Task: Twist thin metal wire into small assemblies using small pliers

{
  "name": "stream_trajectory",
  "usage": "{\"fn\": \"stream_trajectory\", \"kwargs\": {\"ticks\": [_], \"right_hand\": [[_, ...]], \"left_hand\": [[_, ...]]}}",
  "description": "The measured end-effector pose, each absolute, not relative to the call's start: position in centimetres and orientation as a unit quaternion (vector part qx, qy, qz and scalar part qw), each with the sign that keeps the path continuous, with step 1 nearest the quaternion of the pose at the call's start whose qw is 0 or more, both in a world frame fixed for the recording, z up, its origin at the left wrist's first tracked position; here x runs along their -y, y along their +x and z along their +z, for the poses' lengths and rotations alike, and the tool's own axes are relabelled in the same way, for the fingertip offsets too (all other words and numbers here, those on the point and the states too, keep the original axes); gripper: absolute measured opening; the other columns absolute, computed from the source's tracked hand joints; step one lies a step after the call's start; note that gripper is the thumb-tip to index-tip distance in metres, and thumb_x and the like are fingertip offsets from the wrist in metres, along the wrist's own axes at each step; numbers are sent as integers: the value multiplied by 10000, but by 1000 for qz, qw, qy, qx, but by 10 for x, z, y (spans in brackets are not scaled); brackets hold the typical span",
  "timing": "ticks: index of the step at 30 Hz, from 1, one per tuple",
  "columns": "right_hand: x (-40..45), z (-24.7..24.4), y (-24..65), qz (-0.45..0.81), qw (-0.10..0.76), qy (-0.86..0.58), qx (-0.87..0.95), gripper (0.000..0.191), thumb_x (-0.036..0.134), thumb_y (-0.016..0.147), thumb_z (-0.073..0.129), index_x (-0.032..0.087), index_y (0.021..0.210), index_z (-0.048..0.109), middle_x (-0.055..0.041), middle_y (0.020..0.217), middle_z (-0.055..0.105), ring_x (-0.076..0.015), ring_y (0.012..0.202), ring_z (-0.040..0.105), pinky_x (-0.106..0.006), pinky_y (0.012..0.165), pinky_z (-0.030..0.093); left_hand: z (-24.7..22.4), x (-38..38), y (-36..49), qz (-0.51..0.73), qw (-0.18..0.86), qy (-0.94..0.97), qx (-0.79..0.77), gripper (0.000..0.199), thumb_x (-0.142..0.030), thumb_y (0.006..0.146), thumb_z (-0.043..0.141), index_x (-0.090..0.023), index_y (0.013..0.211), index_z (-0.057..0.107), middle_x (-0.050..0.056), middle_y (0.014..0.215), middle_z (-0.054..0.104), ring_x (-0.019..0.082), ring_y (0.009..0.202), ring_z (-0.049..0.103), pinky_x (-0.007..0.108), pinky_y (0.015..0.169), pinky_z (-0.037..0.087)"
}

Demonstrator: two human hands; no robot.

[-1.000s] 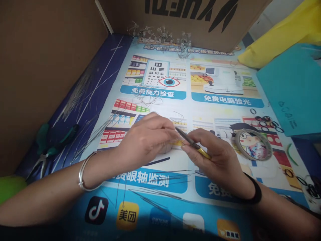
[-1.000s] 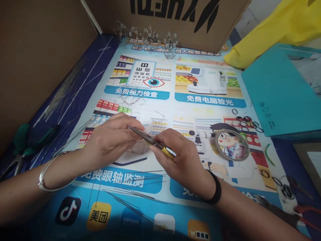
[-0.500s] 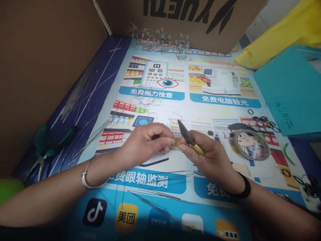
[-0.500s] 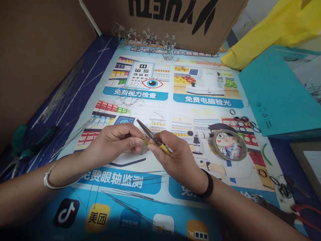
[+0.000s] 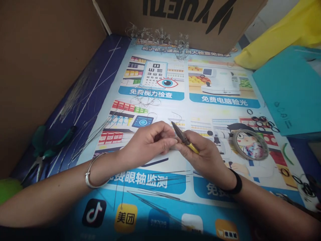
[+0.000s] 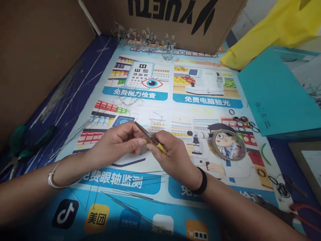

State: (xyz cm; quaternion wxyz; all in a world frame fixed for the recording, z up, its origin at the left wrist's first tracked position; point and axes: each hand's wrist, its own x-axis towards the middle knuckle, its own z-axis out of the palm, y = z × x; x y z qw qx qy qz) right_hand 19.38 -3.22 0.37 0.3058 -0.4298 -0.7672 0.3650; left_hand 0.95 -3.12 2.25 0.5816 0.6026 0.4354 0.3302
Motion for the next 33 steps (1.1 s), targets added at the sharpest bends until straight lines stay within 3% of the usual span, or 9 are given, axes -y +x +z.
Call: {"fn": "stream_trajectory", "kwargs": {"ticks": [5,8,13,19,27,33], "right_hand": [[33,6,196,376,309,-429,761,90,274,850,528,185,834,528,4,745,523,-110,683,484,-235,621,396],[36,12,200,411,309,-436,738,147,323,869,496,181,869,532,-10,789,531,-120,718,491,-253,645,397],[41,19,205,614,218,-392,649,294,402,927,370,175,888,554,-17,750,558,-126,687,515,-271,635,418],[39,17,205,721,208,-379,541,364,414,947,309,160,859,555,-23,723,573,-106,604,509,-252,570,402],[37,15,204,727,203,-395,524,380,452,929,343,149,868,563,-22,700,578,-104,592,539,-235,551,420],[35,18,203,723,179,-406,530,418,489,917,342,141,830,558,-24,682,580,-100,576,541,-225,531,419]], "left_hand": [[17,28,6,390,419,696,-434,102,-216,816,577,-156,739,609,21,695,606,121,631,550,249,578,440],[12,21,1,439,327,696,-465,67,-194,807,590,-169,746,603,1,663,577,108,593,512,245,552,416],[7,13,-8,492,262,688,-465,49,-197,807,590,-176,762,587,17,736,581,135,699,547,267,617,442],[7,15,-9,511,278,684,-441,25,-174,840,542,-183,837,565,52,930,652,164,862,588,315,761,452],[8,14,-12,508,289,684,-436,94,-205,828,551,-182,737,548,33,830,588,153,775,539,308,710,428],[0,14,-12,520,436,619,-396,139,-168,841,516,-179,702,512,40,882,603,157,835,557,314,757,426]]}}
